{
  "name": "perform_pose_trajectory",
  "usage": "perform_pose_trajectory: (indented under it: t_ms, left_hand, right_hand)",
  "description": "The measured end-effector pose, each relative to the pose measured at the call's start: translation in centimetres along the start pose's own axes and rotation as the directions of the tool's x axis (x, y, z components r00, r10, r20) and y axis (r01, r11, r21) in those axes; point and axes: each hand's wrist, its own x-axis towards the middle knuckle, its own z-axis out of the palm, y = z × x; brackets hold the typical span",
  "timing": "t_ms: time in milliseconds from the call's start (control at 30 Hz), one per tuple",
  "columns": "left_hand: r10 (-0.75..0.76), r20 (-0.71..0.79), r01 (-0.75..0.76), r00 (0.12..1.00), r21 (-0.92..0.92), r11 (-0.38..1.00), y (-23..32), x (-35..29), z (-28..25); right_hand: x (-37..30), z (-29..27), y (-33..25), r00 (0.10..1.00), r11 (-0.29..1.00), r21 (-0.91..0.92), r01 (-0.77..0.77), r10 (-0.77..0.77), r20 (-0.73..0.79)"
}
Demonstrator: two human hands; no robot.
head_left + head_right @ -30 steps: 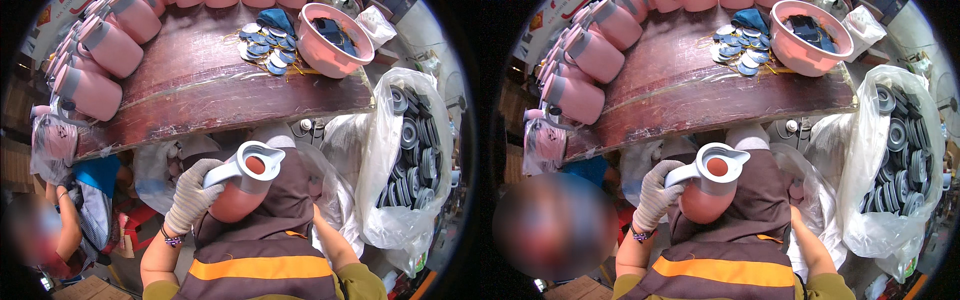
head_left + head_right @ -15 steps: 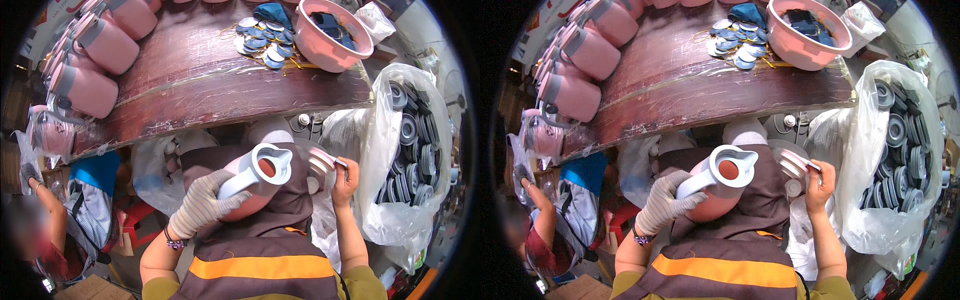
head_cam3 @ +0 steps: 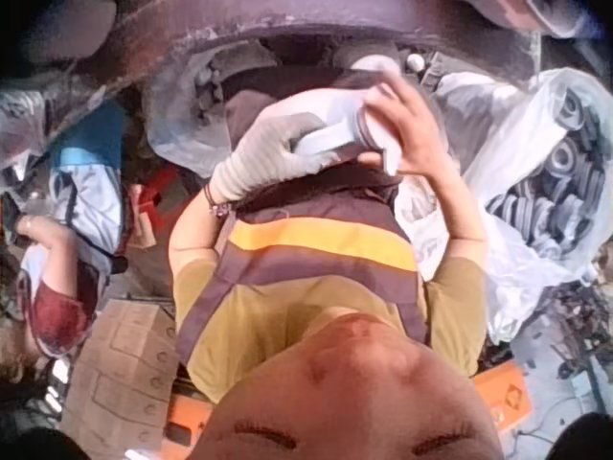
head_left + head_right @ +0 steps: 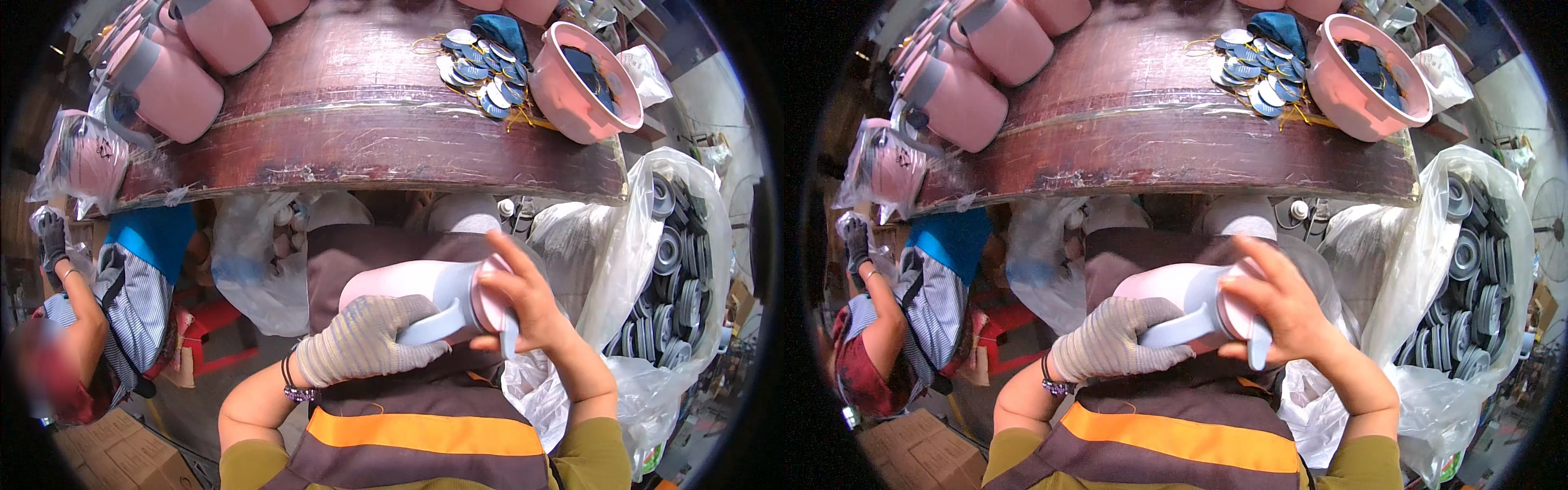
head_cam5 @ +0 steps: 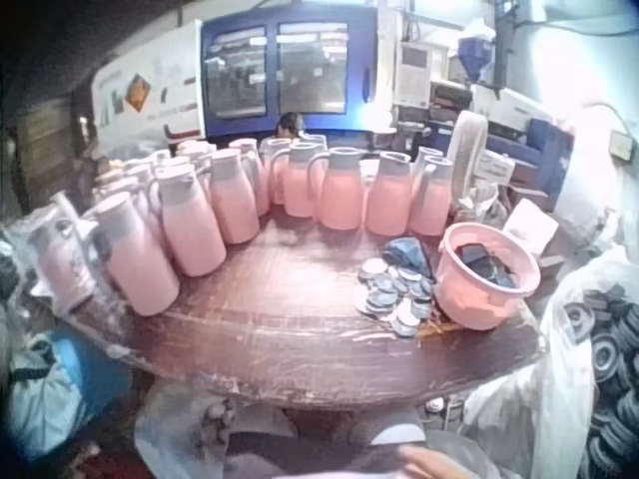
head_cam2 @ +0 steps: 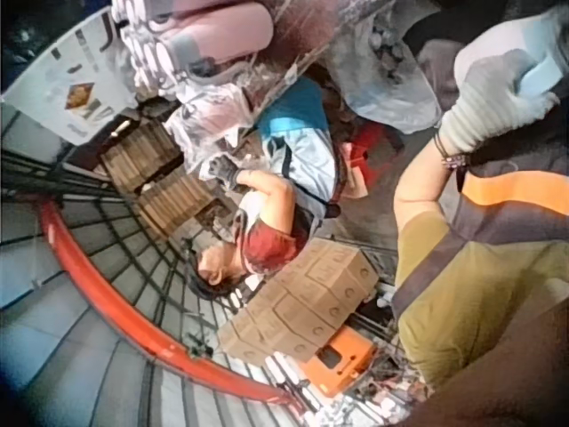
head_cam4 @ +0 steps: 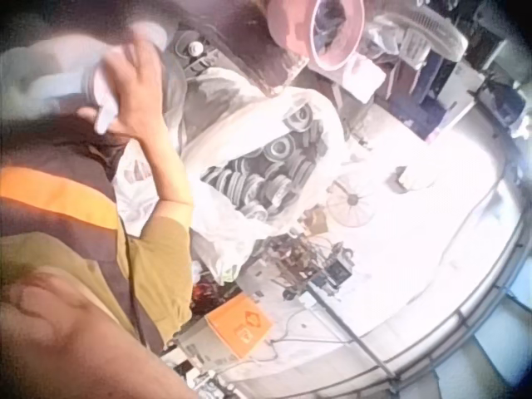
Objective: The person assembles pink pitchers by inserting a grey lid into the opening, attaching a small tag to the handle, and placing the finished unit on a table. The process is repeated for multiple pitchers in a workshop setting.
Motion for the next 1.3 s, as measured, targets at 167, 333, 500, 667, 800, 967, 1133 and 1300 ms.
perform_pose_trajectory:
  t_ms: [167,333,500,667,800,967,1133,1300]
  left_hand:
    - [-0.121,0.148,0.144,0.982,-0.152,0.978,-1.7,1.3,-2.8]
    - [0.133,-0.056,-0.142,0.990,-0.212,0.967,-3.0,2.7,-1.0]
    - [-0.068,0.421,0.109,0.904,-0.074,0.991,0.1,1.4,5.9]
    - [-0.104,-0.003,0.101,0.995,-0.223,0.970,-2.2,0.1,0.0]
    - [-0.088,-0.069,0.073,0.994,-0.186,0.980,-2.8,0.0,-4.0]
    - [-0.027,0.139,0.060,0.990,-0.236,0.970,-3.5,0.7,-5.7]
    - [-0.067,0.117,0.095,0.991,-0.253,0.963,-3.5,1.2,-5.0]
    - [-0.023,-0.469,0.054,0.883,0.053,0.997,-1.6,-0.1,1.4]
  right_hand:
    - [1.5,1.3,0.7,0.965,0.965,0.025,0.263,-0.263,0.001]
    - [2.2,2.1,1.4,0.981,0.981,0.029,0.194,-0.194,0.007]
    - [3.6,1.9,1.4,0.818,0.815,0.076,-0.575,0.572,0.051]
    - [3.1,-3.1,-0.7,0.845,0.890,0.021,-0.455,0.423,0.327]
    - [3.4,-5.2,-1.0,0.850,0.960,-0.201,-0.194,0.267,0.455]
    - [5.3,-5.0,-2.4,0.861,0.901,-0.319,0.296,-0.106,0.498]
    - [6.3,-4.8,-1.7,0.832,0.878,-0.365,0.309,-0.064,0.551]
    - [3.8,-2.1,0.4,0.833,0.835,-0.408,-0.368,0.491,0.255]
